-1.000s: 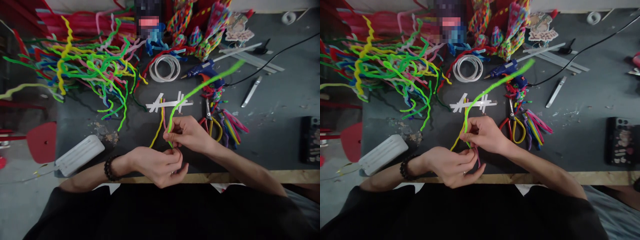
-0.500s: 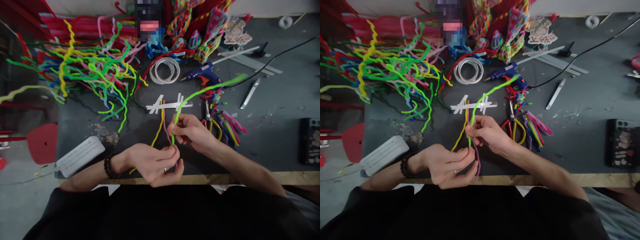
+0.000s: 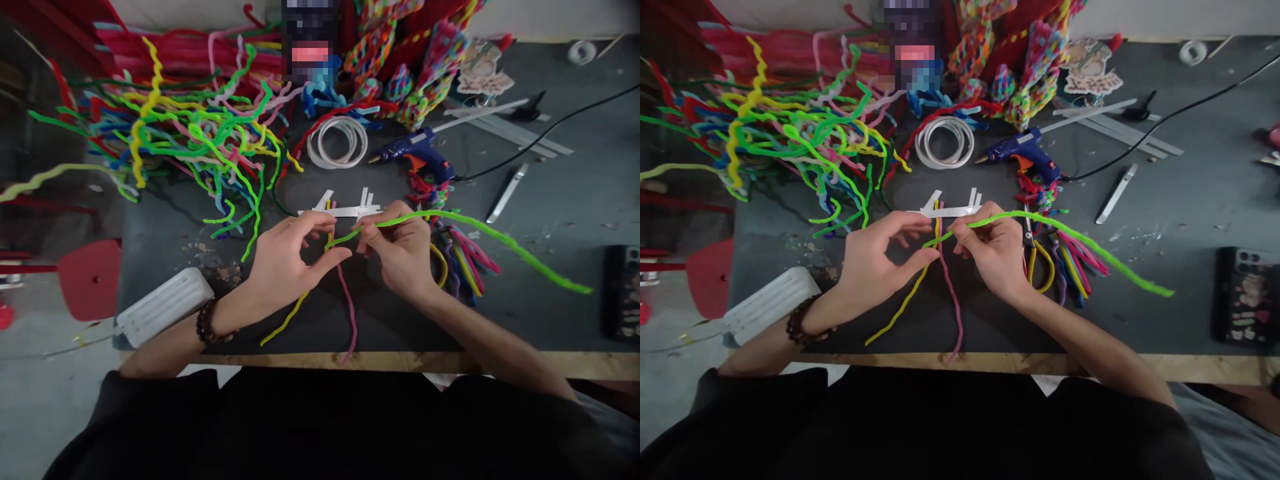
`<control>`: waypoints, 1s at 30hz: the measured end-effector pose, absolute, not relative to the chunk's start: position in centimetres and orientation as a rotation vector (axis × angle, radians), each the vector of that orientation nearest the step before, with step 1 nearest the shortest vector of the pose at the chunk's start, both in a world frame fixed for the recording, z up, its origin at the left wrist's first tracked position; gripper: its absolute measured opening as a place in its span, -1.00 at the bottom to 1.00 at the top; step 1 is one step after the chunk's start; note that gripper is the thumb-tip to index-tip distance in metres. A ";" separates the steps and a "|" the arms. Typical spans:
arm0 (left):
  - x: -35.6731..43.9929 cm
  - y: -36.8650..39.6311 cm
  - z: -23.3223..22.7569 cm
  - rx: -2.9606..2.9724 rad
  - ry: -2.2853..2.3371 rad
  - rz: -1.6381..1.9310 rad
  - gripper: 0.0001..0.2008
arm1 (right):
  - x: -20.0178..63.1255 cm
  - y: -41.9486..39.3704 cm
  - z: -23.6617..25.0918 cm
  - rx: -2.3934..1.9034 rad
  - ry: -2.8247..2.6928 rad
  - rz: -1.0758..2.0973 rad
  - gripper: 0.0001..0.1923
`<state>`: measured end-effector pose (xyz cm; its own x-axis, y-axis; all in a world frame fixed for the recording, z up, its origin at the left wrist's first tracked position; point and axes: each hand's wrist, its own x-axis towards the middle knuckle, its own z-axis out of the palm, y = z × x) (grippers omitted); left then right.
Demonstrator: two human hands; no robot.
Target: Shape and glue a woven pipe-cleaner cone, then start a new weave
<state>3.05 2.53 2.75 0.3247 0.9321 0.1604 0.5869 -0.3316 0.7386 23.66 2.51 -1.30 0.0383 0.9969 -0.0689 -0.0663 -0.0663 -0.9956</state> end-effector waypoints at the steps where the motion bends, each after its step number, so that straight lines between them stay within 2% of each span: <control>1: 3.2 2.7 2.6 1.972 1.306 0.756 -0.67 | 23.6 2.4 -1.4 -1.242 -1.111 1.233 -0.66; 4: 3.3 3.1 2.1 1.818 1.283 0.702 -0.85 | 23.6 2.4 -1.3 -1.238 -1.128 1.196 -0.68; 9: 3.0 3.7 1.8 1.548 1.183 0.672 -0.85 | 23.8 2.6 -1.1 -1.158 -1.148 1.191 -0.74; 15: 3.0 3.6 2.4 1.788 1.269 0.715 -0.96 | 23.8 2.5 -1.2 -1.211 -1.108 1.287 -0.68; 20: 2.7 3.7 1.2 2.136 1.282 0.792 -0.84 | 23.5 2.8 -0.7 -1.151 -0.976 1.504 -0.56; 24: 2.3 4.3 -0.6 2.535 1.225 0.923 -0.71 | 23.4 2.6 -0.4 -1.189 -0.937 1.547 -0.57; 30: 2.1 5.0 -0.5 2.624 1.414 0.729 -0.80 | 24.5 3.6 -1.4 -1.166 -1.093 1.468 -0.59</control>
<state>2.06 5.01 -0.48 0.4627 0.8045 0.3723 0.7698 -0.5729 0.2813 24.47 3.56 -1.35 -0.1124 0.9819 -0.1528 -0.1356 -0.1674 -0.9765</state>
